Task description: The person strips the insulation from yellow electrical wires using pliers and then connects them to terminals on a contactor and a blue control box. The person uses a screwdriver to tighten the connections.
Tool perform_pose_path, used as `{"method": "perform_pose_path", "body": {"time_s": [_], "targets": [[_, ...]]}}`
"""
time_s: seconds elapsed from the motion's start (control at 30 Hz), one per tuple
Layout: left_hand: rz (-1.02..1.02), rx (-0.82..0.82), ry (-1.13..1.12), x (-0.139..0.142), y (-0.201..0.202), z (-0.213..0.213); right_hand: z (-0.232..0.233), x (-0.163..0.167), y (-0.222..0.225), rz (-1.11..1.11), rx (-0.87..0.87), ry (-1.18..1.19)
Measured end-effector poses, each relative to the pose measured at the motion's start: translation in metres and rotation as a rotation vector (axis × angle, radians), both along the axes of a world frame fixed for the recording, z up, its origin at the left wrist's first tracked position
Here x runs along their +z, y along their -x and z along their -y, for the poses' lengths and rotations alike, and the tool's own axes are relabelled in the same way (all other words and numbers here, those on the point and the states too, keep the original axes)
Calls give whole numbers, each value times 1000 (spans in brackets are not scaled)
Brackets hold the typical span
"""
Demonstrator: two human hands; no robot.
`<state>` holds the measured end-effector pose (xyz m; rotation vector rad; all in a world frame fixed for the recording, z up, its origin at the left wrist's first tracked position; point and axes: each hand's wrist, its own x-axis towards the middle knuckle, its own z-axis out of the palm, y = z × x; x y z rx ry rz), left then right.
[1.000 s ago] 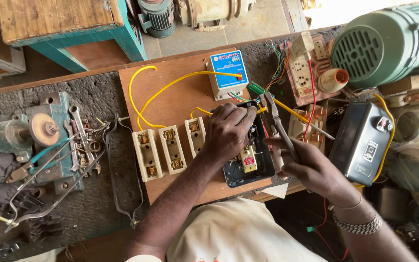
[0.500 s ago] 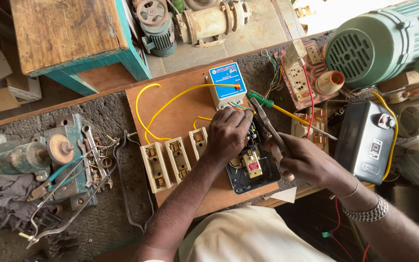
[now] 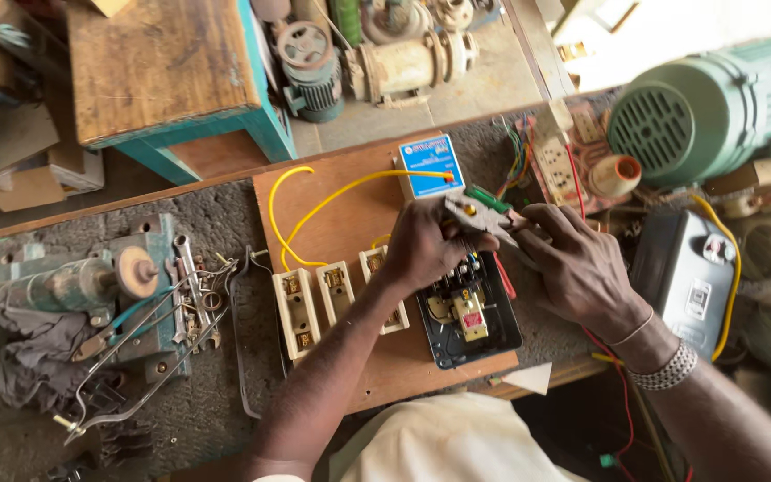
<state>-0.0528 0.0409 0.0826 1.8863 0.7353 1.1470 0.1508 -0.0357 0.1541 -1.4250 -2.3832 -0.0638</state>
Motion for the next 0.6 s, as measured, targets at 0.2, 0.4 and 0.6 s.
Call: {"method": "perform_pose_path", "body": {"time_s": [0.2,0.4,0.6], "targets": [[207,138,24,-25,19,21,7,-9,37,-153,32,-93],[291,271,-22,-43,25,9,6,-32,60,-352,-38,-32],[330,447,207,-64,-8,8,12,-47,106,-796,-38,-68]]}}
